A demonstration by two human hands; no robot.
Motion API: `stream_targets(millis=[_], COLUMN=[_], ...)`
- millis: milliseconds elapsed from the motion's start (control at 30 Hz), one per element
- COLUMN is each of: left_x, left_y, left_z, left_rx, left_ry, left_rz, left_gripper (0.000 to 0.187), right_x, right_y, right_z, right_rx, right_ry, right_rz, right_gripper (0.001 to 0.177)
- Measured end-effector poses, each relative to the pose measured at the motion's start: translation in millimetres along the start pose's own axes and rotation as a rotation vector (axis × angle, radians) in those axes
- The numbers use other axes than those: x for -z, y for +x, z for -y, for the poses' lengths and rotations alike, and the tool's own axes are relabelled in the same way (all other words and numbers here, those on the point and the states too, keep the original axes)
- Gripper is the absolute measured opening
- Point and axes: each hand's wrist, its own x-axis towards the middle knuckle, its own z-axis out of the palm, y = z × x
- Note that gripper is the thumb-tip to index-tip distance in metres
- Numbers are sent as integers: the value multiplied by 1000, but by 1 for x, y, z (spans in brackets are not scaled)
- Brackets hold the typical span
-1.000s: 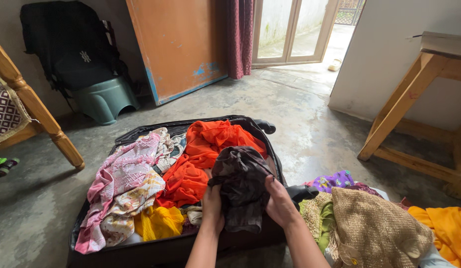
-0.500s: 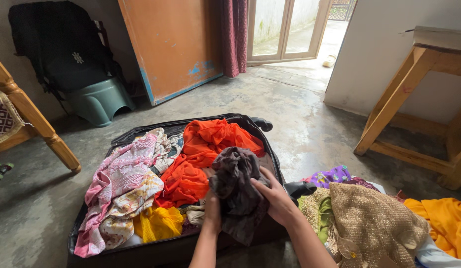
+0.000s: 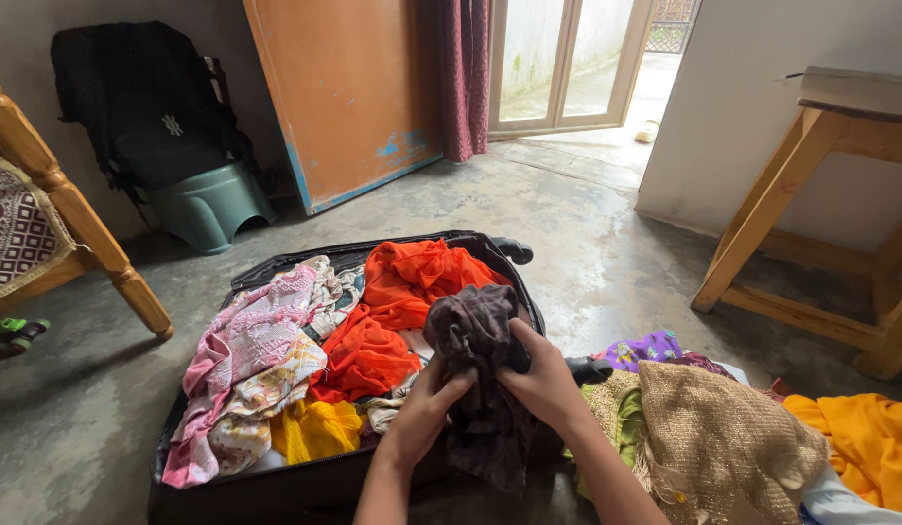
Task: The person unzips a brown suitcase and removes various pieces of clothing by hand, placing them onto the floor one at a time.
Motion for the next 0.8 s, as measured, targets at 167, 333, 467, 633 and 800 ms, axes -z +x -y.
stream_targets(millis=[167, 333, 467, 633, 800], left_x=[-11, -25, -65, -118, -167], left_y=[11, 10, 6, 16, 37], left_z=[19, 13, 1, 16, 60], left_rx=[-20, -38, -1, 26, 37], left_ry=[-1, -291, -380, -468, -438], left_rz=[-267, -342, -258, -182, 54], left_gripper=[42, 29, 32, 53, 60], right_x=[19, 64, 90, 138, 174], right_y=[-10, -36, -63, -94, -108], right_z=[2, -7, -19, -19, -30], right_rx=[-55, -180, -157, -187, -291], right_ry=[125, 400, 685, 990, 1091], right_rz=[-111, -104, -96, -17, -217], right_gripper=[56, 39, 40, 69, 70])
